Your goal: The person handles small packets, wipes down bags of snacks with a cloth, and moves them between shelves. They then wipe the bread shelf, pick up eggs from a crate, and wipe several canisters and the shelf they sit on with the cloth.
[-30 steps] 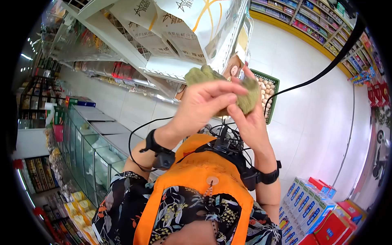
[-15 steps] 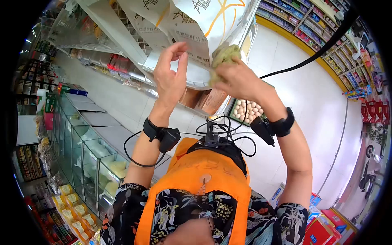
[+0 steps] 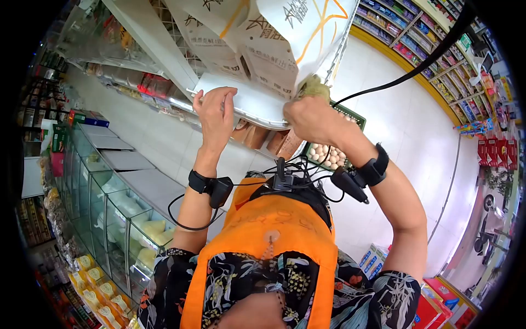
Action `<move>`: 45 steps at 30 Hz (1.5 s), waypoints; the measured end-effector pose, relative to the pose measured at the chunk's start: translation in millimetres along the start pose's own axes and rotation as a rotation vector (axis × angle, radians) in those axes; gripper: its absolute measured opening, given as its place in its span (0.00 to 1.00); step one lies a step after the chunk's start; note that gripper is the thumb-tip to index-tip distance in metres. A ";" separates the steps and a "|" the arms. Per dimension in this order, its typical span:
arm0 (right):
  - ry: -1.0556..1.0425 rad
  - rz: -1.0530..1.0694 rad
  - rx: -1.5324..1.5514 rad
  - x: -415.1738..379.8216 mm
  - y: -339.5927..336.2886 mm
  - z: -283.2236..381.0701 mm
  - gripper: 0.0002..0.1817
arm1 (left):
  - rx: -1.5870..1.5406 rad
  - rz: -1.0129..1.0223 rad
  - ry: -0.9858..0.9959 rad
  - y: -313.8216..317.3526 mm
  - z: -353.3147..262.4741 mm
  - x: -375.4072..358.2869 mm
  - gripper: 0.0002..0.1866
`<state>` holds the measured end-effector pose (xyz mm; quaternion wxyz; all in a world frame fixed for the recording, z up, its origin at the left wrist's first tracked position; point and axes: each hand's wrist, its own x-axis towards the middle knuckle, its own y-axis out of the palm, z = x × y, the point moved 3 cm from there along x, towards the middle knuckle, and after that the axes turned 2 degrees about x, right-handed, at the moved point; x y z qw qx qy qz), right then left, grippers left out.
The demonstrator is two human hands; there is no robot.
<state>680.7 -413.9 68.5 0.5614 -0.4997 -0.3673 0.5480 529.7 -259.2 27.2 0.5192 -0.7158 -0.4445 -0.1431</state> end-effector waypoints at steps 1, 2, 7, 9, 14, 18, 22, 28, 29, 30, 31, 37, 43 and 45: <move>0.016 0.050 0.099 -2.2 0.2 1.9 0.08 | -0.001 -0.003 0.000 1.2 -3.7 0.3 0.06; 0.002 -0.116 0.484 -3.0 5.4 -0.1 0.08 | -0.184 0.023 -0.084 1.0 -7.6 1.1 0.07; -0.009 -0.404 0.342 -24.7 -29.5 -0.6 0.11 | -0.504 -0.088 -0.137 -16.7 -59.4 40.7 0.30; -0.036 -0.558 -0.083 -31.9 -35.6 -3.8 0.12 | -0.336 -0.193 -0.021 -9.8 -69.4 55.8 0.38; -0.133 -0.386 -0.114 -7.6 -2.7 -6.3 0.13 | -0.290 -0.078 -0.052 2.2 -67.2 69.5 0.39; -0.082 -0.329 0.110 12.8 13.3 7.4 0.11 | -0.352 -0.022 -0.064 8.0 -60.4 82.1 0.39; 0.196 -0.445 0.480 -0.1 -5.8 14.3 0.12 | -0.513 -0.037 -0.046 -8.9 -52.1 83.5 0.27; 0.062 -0.560 0.058 -0.9 -34.1 57.7 0.13 | -0.398 -0.297 0.158 -64.4 -39.9 115.3 0.14; -0.049 -0.555 0.024 11.4 -11.5 57.3 0.14 | -0.428 -0.152 0.162 -68.4 -46.8 123.3 0.19; -0.129 -0.514 0.058 21.5 10.7 48.3 0.14 | -0.457 -0.003 0.166 -73.3 -55.4 131.4 0.25; -0.206 -0.471 0.090 29.9 17.5 46.1 0.14 | -0.448 0.052 0.198 -72.4 -56.8 137.7 0.24; 0.291 0.116 0.626 61.4 2.7 39.4 0.12 | -0.368 0.157 0.377 -44.8 -40.7 154.5 0.22; -0.034 -0.426 1.155 117.9 -14.5 63.9 0.14 | -0.422 0.282 0.242 -47.3 -38.5 157.4 0.21; -0.184 -0.524 0.692 165.7 10.5 70.2 0.17 | -0.391 0.282 0.216 -43.8 -39.2 158.4 0.21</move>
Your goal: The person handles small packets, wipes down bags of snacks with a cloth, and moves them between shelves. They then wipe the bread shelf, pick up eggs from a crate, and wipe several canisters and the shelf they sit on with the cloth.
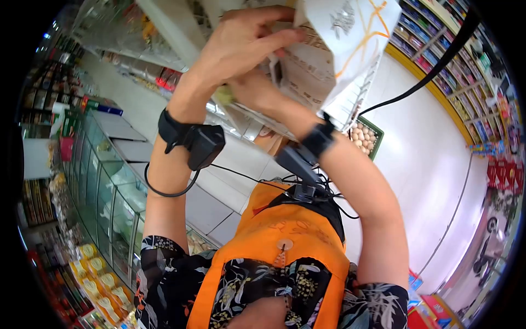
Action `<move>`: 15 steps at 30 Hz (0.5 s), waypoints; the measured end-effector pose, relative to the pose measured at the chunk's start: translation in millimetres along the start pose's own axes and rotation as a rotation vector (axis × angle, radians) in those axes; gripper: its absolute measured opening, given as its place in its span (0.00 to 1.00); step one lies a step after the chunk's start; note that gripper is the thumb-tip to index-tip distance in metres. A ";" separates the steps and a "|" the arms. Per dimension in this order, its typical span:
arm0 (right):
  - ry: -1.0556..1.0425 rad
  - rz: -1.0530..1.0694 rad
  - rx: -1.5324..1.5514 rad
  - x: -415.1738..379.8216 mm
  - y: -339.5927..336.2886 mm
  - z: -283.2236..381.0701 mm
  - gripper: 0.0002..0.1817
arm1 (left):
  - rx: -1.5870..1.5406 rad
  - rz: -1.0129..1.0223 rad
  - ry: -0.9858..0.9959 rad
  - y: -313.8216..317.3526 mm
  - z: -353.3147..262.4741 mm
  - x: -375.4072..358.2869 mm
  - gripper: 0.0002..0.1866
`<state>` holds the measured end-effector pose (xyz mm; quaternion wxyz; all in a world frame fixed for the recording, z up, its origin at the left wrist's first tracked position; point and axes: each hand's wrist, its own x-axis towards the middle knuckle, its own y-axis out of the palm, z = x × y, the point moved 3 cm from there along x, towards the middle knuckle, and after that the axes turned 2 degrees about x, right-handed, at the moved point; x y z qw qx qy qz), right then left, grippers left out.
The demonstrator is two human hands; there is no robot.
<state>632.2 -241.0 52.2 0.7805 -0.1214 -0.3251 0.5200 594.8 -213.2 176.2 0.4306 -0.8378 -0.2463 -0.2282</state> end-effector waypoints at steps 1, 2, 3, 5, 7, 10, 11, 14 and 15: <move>0.009 0.058 0.027 6.0 13.4 -6.9 0.17 | -0.060 0.066 -0.122 6.3 5.2 1.3 0.21; 0.020 0.113 0.054 8.9 20.1 -12.2 0.17 | -0.006 0.039 -0.094 7.2 3.6 3.3 0.20; 0.038 0.131 0.028 6.6 18.6 -16.2 0.16 | 0.044 0.011 -0.066 7.9 1.1 4.4 0.20; 0.076 0.183 -0.016 -7.0 14.4 -21.1 0.15 | 0.157 -0.076 0.009 12.5 0.7 6.8 0.14; 0.076 0.243 -0.055 -31.6 -2.4 -22.4 0.14 | 0.123 -0.074 -0.092 15.8 -5.2 9.8 0.12; 0.150 0.330 -0.203 -61.7 -37.7 -18.1 0.12 | 0.079 -0.067 -0.182 13.3 -16.3 11.6 0.11; 0.147 0.321 -0.239 -75.9 -47.5 -19.6 0.11 | 0.040 -0.036 -0.222 7.1 -28.9 13.9 0.12; 0.216 0.459 -0.579 -107.9 -86.8 -0.2 0.10 | 0.001 -0.058 -0.211 10.0 -22.1 15.1 0.12; 0.174 0.422 -0.640 -114.7 -95.2 6.5 0.10 | 0.035 -0.054 -0.230 10.3 -22.4 15.2 0.12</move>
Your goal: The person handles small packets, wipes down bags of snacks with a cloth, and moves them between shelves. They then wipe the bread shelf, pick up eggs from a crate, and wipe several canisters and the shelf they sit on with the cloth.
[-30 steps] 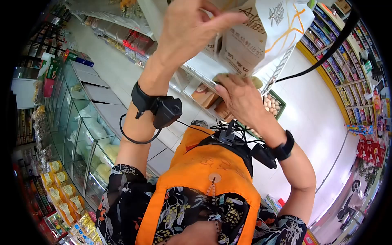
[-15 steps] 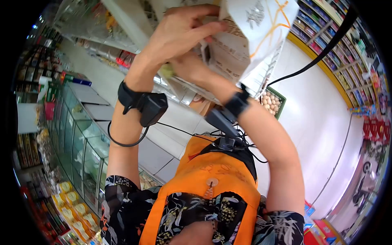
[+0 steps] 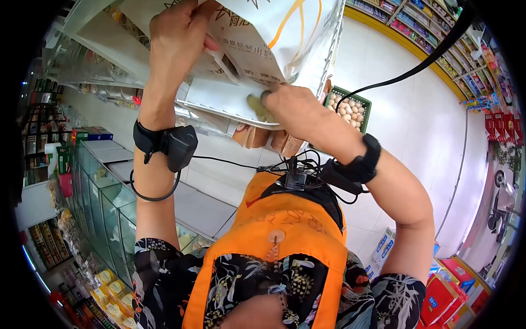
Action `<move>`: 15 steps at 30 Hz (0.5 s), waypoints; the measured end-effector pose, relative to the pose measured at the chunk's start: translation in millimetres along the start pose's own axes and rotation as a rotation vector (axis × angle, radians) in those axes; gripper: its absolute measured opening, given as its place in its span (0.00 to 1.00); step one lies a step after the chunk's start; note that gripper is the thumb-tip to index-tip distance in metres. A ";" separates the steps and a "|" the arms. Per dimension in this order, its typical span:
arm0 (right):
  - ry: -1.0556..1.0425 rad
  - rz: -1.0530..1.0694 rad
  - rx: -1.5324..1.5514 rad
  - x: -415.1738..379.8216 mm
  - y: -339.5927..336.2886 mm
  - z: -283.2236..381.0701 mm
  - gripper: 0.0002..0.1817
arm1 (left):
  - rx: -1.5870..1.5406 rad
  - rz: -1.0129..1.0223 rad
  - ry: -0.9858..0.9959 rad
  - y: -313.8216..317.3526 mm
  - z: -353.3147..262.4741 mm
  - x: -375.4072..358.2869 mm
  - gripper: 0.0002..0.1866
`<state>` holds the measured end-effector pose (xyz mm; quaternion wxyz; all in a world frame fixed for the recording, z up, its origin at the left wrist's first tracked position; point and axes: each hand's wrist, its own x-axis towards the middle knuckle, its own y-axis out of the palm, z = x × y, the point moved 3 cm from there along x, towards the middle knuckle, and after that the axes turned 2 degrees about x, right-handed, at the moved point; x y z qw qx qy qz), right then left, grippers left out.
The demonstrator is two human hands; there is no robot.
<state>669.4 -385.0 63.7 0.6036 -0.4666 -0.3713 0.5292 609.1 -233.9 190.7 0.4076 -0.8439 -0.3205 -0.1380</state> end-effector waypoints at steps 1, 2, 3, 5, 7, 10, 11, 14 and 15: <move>-0.012 -0.057 -0.064 -8.1 -6.4 -1.0 0.10 | 0.034 -0.001 -0.011 0.6 -1.5 1.5 0.12; -0.021 -0.078 -0.126 -12.6 -8.9 -5.2 0.10 | -0.003 -0.030 -0.051 1.7 0.7 2.4 0.12; -0.031 -0.098 -0.188 -16.9 -10.7 -8.8 0.10 | -0.039 -0.060 -0.092 3.7 5.1 1.4 0.12; -0.076 -0.160 -0.221 -28.3 -20.5 -8.8 0.10 | -0.047 -0.117 -0.111 6.5 8.9 -2.6 0.11; -0.151 -0.242 -0.176 -45.5 -41.1 -3.7 0.10 | 0.008 -0.182 -0.064 8.3 7.3 -5.8 0.11; -0.055 -0.361 -0.257 -54.6 -38.5 -26.1 0.10 | 0.155 -0.118 -0.152 10.3 9.7 -7.7 0.14; -0.002 -0.366 -0.303 -53.6 -33.6 -36.3 0.10 | 0.155 -0.202 -0.093 11.1 9.4 -12.7 0.12; 0.128 -0.521 -0.333 -42.3 -32.7 -61.2 0.09 | 0.163 -0.379 0.030 11.2 4.5 -20.7 0.11; 0.165 -0.566 -0.325 -38.7 -34.1 -68.5 0.09 | 0.170 -0.404 0.020 8.3 -0.7 -25.1 0.11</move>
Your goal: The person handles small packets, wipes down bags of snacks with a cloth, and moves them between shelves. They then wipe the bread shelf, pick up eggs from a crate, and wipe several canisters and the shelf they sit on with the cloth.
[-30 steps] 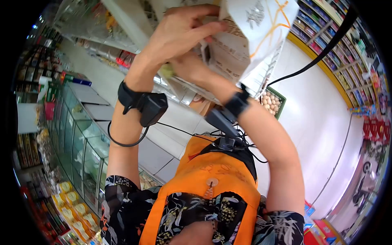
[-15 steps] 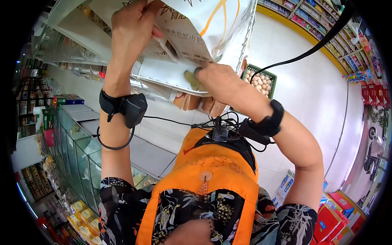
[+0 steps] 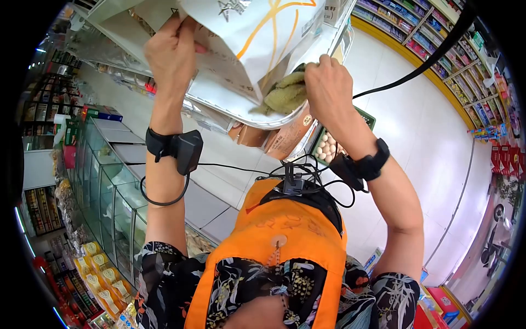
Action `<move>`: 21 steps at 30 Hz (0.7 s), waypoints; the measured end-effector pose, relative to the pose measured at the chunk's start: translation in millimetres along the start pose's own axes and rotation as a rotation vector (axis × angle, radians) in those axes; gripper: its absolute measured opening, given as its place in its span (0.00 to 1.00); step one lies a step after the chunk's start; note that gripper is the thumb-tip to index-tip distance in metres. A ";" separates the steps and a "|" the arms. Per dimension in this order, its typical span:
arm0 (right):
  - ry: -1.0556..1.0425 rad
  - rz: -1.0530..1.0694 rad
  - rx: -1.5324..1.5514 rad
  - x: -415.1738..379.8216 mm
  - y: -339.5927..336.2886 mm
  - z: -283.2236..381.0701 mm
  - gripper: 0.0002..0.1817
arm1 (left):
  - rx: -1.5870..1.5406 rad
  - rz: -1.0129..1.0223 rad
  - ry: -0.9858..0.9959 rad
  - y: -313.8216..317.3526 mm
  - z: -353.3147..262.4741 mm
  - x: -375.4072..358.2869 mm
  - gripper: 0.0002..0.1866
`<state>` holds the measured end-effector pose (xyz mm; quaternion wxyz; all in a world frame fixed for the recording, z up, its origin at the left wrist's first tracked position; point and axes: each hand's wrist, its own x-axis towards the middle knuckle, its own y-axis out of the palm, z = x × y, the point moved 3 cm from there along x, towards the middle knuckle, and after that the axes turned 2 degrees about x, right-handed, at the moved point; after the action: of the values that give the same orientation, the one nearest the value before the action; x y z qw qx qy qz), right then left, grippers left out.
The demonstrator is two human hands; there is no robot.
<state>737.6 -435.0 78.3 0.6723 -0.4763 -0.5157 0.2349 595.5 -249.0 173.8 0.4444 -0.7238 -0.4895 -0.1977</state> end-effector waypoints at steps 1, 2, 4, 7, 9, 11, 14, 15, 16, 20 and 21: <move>0.006 -0.001 0.019 4.1 3.5 1.5 0.07 | 0.009 -0.019 -0.010 -5.0 -4.1 -3.0 0.11; -0.016 -0.011 0.099 2.1 19.3 7.6 0.06 | 0.050 0.000 -0.017 -7.2 -5.6 -5.8 0.11; -0.183 0.214 0.155 -8.6 25.4 34.9 0.09 | 0.134 0.023 -0.028 -10.8 -0.4 -11.8 0.11; -0.165 0.321 0.138 3.1 32.8 15.7 0.08 | -0.008 0.003 -0.087 -12.7 8.0 -22.6 0.10; -0.114 0.350 0.023 18.2 43.0 3.5 0.05 | -0.115 0.026 -0.177 -12.7 6.8 -31.3 0.10; -0.156 0.191 -0.198 35.8 41.4 -5.8 0.05 | -0.111 0.034 -0.163 -16.4 0.0 -34.0 0.10; -0.027 0.026 -0.266 63.1 53.8 -42.4 0.05 | -0.120 0.039 -0.176 -17.3 -3.5 -36.7 0.10; -0.060 0.018 -0.244 69.6 55.5 -43.7 0.05 | -0.110 0.031 -0.178 -16.4 -1.8 -32.9 0.10; -0.086 0.027 -0.215 67.2 59.3 -42.2 0.05 | -0.098 0.041 -0.191 -16.0 -0.1 -33.6 0.10; -0.184 0.403 -0.073 53.5 40.0 -17.9 0.05 | -0.143 0.035 -0.206 -13.6 6.7 -31.6 0.11; -0.210 0.478 -0.012 54.4 32.9 -12.4 0.06 | -0.129 0.040 -0.214 -14.3 5.0 -30.0 0.11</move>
<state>774.2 -381.7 74.6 0.5376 -0.5616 -0.4568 0.4323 568.9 -259.0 155.9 0.3458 -0.7776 -0.5057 -0.1413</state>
